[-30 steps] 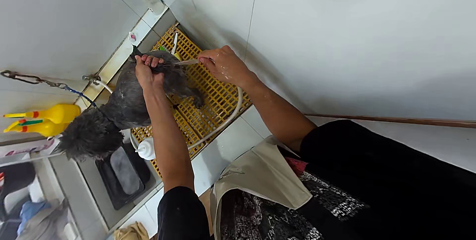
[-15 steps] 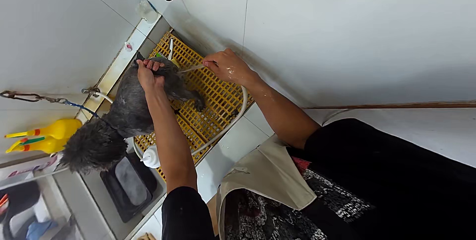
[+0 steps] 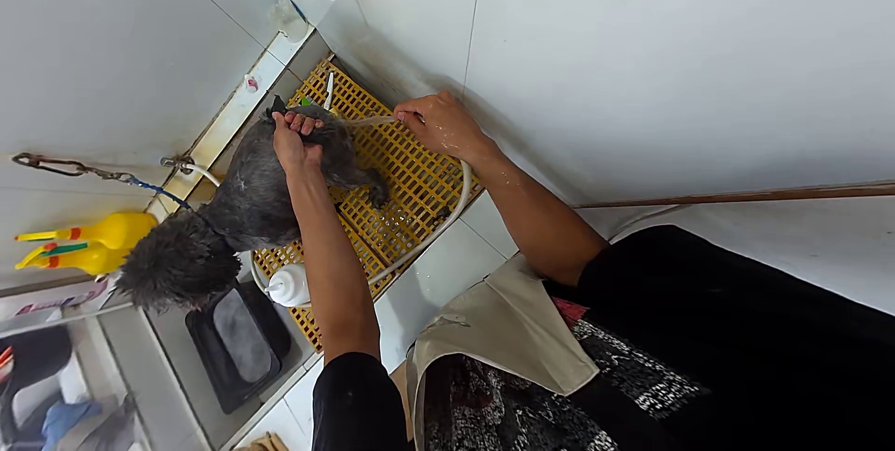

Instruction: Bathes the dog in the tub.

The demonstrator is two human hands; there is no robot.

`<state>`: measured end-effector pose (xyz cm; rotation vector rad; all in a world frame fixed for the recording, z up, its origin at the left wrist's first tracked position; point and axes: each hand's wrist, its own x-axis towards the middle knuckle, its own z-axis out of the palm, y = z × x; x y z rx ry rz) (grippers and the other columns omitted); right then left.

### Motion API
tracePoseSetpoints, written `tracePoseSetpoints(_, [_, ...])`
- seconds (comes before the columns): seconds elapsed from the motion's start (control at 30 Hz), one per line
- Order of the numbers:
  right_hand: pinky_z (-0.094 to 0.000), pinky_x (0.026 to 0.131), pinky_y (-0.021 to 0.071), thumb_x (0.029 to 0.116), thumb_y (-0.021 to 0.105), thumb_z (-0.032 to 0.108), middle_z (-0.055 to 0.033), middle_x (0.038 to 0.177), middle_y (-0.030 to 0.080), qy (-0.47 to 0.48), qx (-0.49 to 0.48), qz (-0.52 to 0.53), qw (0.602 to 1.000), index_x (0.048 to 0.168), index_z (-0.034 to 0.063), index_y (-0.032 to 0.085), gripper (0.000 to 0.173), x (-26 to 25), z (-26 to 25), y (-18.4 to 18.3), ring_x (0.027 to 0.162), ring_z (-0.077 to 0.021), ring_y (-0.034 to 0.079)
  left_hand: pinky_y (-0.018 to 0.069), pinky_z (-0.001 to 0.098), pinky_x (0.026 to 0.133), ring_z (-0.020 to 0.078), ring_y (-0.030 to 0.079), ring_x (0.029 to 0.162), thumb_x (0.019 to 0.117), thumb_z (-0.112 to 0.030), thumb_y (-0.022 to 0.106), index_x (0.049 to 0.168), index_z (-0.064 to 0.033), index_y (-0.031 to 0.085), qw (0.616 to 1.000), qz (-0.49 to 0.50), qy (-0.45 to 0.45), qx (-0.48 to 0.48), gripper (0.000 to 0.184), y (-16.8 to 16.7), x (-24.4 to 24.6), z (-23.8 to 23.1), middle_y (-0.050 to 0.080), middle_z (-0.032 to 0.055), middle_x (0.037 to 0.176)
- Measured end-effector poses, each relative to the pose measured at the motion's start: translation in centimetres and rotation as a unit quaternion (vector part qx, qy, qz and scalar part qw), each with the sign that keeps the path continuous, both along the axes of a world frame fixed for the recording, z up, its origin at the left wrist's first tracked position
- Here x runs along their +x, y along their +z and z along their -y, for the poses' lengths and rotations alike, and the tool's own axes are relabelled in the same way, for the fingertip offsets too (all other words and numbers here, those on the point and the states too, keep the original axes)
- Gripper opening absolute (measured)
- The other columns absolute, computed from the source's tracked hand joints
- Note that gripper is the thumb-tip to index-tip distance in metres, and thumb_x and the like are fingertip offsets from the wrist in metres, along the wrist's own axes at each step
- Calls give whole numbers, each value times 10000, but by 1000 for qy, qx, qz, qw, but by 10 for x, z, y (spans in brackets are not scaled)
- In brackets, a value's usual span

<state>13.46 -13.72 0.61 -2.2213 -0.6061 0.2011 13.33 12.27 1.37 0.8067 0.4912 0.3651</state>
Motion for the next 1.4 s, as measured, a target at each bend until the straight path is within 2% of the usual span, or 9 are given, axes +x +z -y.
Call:
tracePoseSetpoints(0.5, [-482, 827, 524, 1088, 480, 227, -110, 958, 744, 10, -2, -10, 1000, 1133, 113, 755, 301, -5, 4, 4, 904, -272, 700, 501, 276, 529, 90, 426, 425, 1128, -411, 196, 737, -198, 429, 1000, 6, 4, 3, 503, 0, -7, -1, 370, -71, 502])
tracePoseSetpoints(0.63, [-482, 896, 518, 1092, 483, 241, -107, 1038, 750, 43, -12, -41, 998, 1171, 112, 756, 312, -4, 5, 0, 985, -263, 697, 506, 280, 538, 95, 431, 429, 1128, -414, 201, 730, -198, 431, 1000, 14, 1, 0, 508, -6, -10, -1, 374, -69, 501])
tracePoseSetpoints(0.77, [-458, 868, 513, 1099, 474, 254, -84, 1018, 740, 104, -11, -78, 991, 1206, 139, 745, 314, -4, 5, 2, 933, -226, 681, 516, 280, 552, 93, 446, 438, 1127, -422, 214, 739, -197, 444, 1000, 24, -4, 3, 504, -9, -12, 3, 389, -73, 508])
tracePoseSetpoints(0.9, [-420, 810, 547, 1098, 474, 234, -82, 954, 734, 160, 44, -65, 984, 1196, 115, 738, 305, -16, -2, -4, 813, -195, 682, 551, 320, 671, 110, 493, 511, 1126, -427, 219, 777, -191, 455, 995, 79, -23, 64, 483, -19, -18, 12, 412, -62, 553])
tracePoseSetpoints(1.03, [-391, 726, 557, 1095, 459, 191, -90, 891, 704, 147, 115, -86, 979, 1223, 89, 705, 296, -26, -11, -26, 719, -174, 655, 556, 343, 830, 109, 582, 652, 1129, -344, 285, 784, -177, 501, 967, 95, -29, 236, 440, -43, -35, 36, 505, -59, 628])
tracePoseSetpoints(1.2, [-297, 625, 501, 1103, 453, 215, -44, 776, 616, 116, 165, -190, 961, 1233, 101, 691, 294, -34, -20, -48, 633, -112, 558, 557, 320, 777, 111, 634, 793, 1109, -253, 417, 1018, -4, 631, 885, 10, -87, 457, 341, -72, -72, 71, 654, 35, 851])
tracePoseSetpoints(1.3, [-274, 549, 456, 1116, 431, 234, -50, 762, 612, 92, 189, -263, 942, 1304, 116, 659, 318, -41, -23, -62, 583, -118, 524, 566, 352, 831, 155, 660, 927, 1080, -183, 482, 1177, -6, 597, 894, -30, -87, 439, 232, -94, -100, 85, 687, 96, 1037])
tracePoseSetpoints(1.33, [-261, 502, 412, 1120, 413, 238, -53, 751, 604, 86, 199, -293, 931, 1326, 135, 647, 328, -44, -23, -66, 553, -118, 495, 549, 351, 825, 155, 648, 946, 1100, -252, 453, 1212, -35, 583, 905, -67, -65, 416, 276, -104, -110, 87, 680, 90, 1081])
tracePoseSetpoints(1.4, [-216, 421, 337, 1124, 397, 254, -45, 717, 566, 62, 225, -359, 904, 1346, 153, 621, 331, -50, -23, -70, 487, -93, 439, 539, 410, 947, 205, 647, 1054, 1113, -272, 401, 1297, 14, 532, 945, -128, 28, 298, 364, -126, -119, 81, 654, 140, 1165])
